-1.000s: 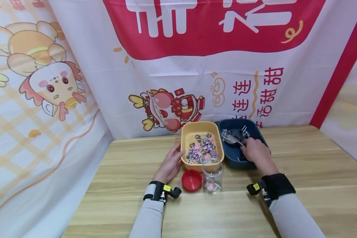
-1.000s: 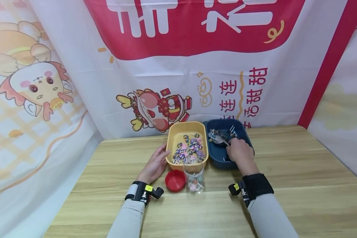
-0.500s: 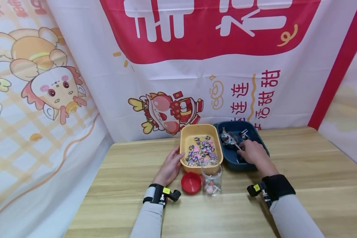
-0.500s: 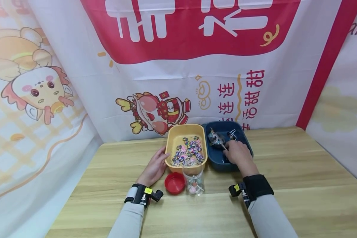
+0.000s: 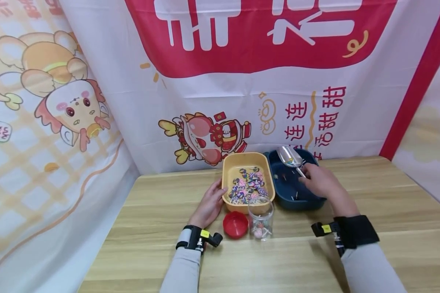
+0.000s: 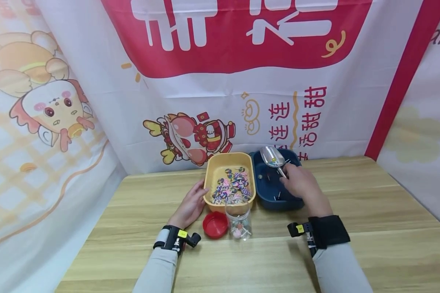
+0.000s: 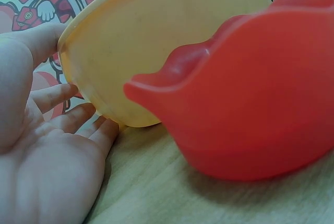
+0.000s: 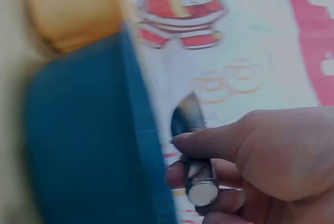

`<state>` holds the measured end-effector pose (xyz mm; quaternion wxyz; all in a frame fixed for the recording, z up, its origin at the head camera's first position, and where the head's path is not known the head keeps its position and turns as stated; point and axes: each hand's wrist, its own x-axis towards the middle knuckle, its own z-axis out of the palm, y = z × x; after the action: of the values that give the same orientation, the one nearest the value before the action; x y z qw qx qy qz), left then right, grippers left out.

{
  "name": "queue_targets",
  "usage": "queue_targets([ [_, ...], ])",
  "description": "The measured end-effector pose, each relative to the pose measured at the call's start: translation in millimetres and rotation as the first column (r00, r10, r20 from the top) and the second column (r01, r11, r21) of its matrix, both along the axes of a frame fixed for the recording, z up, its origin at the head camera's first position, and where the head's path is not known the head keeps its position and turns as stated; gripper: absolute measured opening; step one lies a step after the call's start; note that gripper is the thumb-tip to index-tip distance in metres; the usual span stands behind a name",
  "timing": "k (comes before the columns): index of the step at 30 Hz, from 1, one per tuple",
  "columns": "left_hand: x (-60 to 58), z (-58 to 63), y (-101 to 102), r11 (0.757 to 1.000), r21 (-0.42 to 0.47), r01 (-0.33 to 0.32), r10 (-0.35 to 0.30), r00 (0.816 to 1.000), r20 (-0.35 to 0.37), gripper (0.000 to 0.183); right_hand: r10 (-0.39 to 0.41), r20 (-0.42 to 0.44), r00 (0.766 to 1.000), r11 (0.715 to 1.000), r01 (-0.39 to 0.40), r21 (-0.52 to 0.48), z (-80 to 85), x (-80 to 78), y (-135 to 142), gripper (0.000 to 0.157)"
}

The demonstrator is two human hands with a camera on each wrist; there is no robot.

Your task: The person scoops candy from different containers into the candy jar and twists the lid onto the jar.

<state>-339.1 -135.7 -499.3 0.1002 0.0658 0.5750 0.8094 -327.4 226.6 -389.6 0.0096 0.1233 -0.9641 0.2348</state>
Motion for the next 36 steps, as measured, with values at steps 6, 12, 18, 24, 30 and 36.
queue_targets([
  [6, 0.7, 0.9, 0.3, 1.0, 0.01, -0.005, 0.005, 1.0, -0.005, 0.067, 0.076, 0.011, 0.997, 0.996, -0.075, -0.037, 41.4, 26.2, 16.6, 0.027],
  [12, 1.6, 0.4, -0.5, 1.0, 0.011, 0.002, -0.002, 1.0, -0.011, 0.066, 0.175, 0.0, 0.985, 0.982, -0.174, -0.067, 72.6, 61.6, 25.8, 0.024],
  [18, 1.1, 0.6, 0.0, 1.0, 0.003, -0.003, 0.003, 1.0, 0.002, 0.066, 0.288, 0.046, 0.957, 0.953, -0.281, -0.113, 90.9, 90.2, 32.6, 0.022],
  [24, -0.7, 3.5, 1.1, 1.0, 0.005, -0.011, 0.011, 1.0, 0.008, 0.067, 0.387, 0.146, 0.91, 0.921, -0.373, -0.113, 99.1, 107.3, 37.5, 0.037],
  [30, -0.4, 4.3, 0.7, 1.0, 0.009, -0.007, 0.007, 1.0, 0.012, 0.066, 0.442, 0.19, 0.877, 0.895, -0.418, -0.155, 102.1, 112.5, 35.5, 0.032],
  [36, 1.0, 3.1, 0.7, 1.0, 0.011, 0.004, -0.004, 1.0, 0.01, 0.063, 0.45, 0.166, 0.877, 0.891, -0.432, -0.137, 102.8, 113.5, 31.7, 0.027],
])
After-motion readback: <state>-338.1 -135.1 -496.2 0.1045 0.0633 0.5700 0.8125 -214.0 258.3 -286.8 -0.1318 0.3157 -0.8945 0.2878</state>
